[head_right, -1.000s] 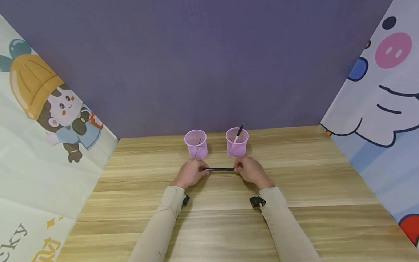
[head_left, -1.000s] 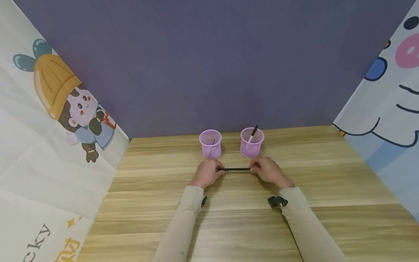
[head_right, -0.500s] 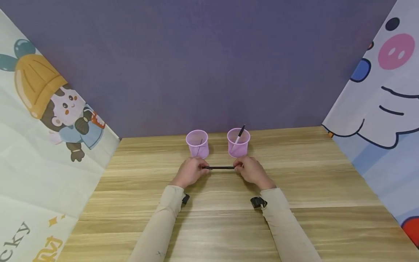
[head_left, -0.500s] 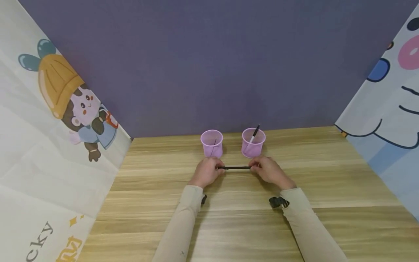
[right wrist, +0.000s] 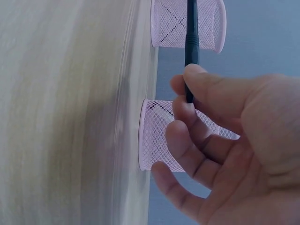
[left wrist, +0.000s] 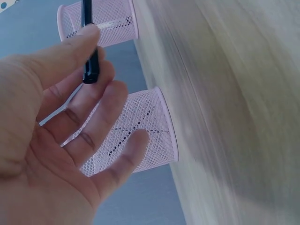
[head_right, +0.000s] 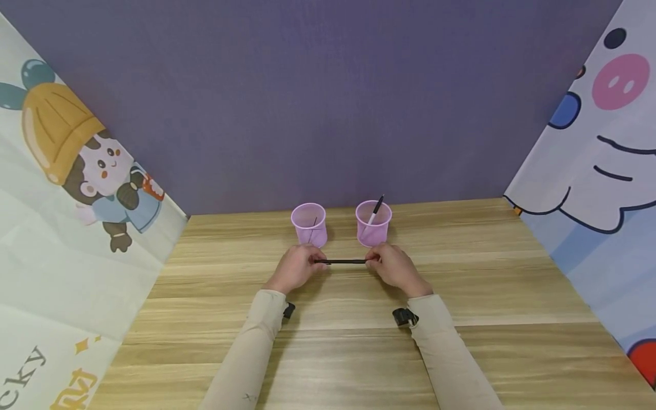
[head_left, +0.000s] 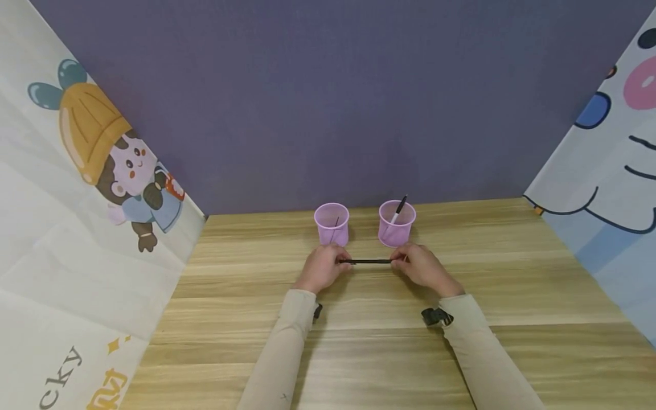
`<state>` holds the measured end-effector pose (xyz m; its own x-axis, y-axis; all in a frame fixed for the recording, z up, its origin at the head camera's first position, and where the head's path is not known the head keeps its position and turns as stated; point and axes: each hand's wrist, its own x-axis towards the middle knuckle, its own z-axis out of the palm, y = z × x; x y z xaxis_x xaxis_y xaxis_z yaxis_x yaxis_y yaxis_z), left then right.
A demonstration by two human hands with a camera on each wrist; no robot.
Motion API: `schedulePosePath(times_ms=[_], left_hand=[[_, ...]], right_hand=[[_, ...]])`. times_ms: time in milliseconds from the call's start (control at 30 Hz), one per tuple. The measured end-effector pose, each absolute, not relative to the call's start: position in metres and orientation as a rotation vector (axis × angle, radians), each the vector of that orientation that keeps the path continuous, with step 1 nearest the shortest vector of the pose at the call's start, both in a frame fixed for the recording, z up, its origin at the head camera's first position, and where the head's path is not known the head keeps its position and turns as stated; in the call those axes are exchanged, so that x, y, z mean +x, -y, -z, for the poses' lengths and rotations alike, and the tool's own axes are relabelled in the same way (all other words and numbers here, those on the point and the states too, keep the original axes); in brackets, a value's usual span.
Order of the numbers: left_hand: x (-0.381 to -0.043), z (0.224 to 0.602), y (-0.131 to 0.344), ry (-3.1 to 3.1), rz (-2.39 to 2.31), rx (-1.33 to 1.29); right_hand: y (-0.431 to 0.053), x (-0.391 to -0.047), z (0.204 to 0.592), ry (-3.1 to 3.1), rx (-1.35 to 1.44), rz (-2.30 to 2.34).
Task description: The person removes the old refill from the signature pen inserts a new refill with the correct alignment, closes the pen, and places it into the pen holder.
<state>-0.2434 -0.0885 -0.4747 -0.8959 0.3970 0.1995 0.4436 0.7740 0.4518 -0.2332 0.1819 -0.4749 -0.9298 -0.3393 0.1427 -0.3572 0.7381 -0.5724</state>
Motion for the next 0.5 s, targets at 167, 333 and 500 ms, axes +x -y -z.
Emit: schedulePosePath(times_ms=[167, 333, 500], left_hand=[[-0.2438, 0.4745, 0.0888, 2.859, 0.805, -0.697], [-0.2431, 0.4747, 0.0894, 2.855, 0.810, -0.720], [-0.2434, 0.4747, 0.0892, 2.840, 0.807, -0.724]], right_hand=[[-0.1822, -0.2321, 0.4742, 2.904, 0.573, -0.960], [-0.1823, -0.2323, 0.4748, 2.907, 0.569, -0.947], [-0.1826, -0.2336, 0.4748, 2.910, 0.548, -0.925]])
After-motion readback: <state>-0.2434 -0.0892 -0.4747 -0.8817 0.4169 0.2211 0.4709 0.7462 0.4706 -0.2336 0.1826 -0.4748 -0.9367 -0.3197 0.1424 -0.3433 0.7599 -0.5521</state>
